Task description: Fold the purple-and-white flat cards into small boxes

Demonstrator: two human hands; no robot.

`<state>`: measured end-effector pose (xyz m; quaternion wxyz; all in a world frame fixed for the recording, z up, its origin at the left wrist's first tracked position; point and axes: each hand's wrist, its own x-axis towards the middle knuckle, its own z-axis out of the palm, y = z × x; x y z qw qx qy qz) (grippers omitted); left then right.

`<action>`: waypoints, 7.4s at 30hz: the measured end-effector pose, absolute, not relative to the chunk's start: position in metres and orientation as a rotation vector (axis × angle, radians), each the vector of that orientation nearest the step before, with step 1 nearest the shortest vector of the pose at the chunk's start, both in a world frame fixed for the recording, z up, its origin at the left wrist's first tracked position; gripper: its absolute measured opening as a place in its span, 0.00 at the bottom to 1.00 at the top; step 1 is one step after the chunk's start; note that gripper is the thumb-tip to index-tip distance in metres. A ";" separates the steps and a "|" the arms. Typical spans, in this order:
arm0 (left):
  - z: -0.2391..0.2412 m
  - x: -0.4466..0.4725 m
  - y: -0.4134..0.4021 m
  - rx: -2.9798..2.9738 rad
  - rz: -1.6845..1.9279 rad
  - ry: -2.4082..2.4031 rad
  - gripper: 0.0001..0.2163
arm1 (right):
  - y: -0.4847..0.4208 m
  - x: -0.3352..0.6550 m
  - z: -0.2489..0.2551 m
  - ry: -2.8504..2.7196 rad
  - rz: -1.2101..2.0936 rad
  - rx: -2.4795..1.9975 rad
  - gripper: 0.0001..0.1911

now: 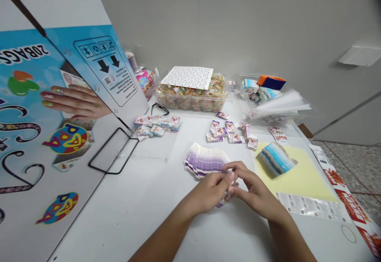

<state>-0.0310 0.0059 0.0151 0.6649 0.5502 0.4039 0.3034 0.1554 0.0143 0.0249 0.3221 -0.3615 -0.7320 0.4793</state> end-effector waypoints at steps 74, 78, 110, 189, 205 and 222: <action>-0.001 -0.027 0.015 0.766 0.741 0.577 0.33 | 0.006 0.129 0.005 -1.226 1.336 -1.096 0.09; 0.006 -0.034 0.017 0.753 0.756 0.628 0.35 | 0.002 0.126 0.005 -1.500 0.962 -1.094 0.06; 0.006 -0.026 0.009 0.920 1.251 0.864 0.21 | 0.052 0.177 -0.008 -1.156 1.176 -1.401 0.22; 0.001 0.002 -0.006 0.521 0.697 0.426 0.17 | 0.021 0.177 0.035 -1.936 1.290 -0.957 0.11; -0.004 -0.009 0.004 0.399 1.042 0.676 0.14 | 0.017 0.151 0.010 -1.833 1.042 -0.832 0.17; -0.018 -0.006 0.014 0.392 0.880 0.640 0.28 | 0.016 0.134 0.006 -1.820 0.821 -0.960 0.09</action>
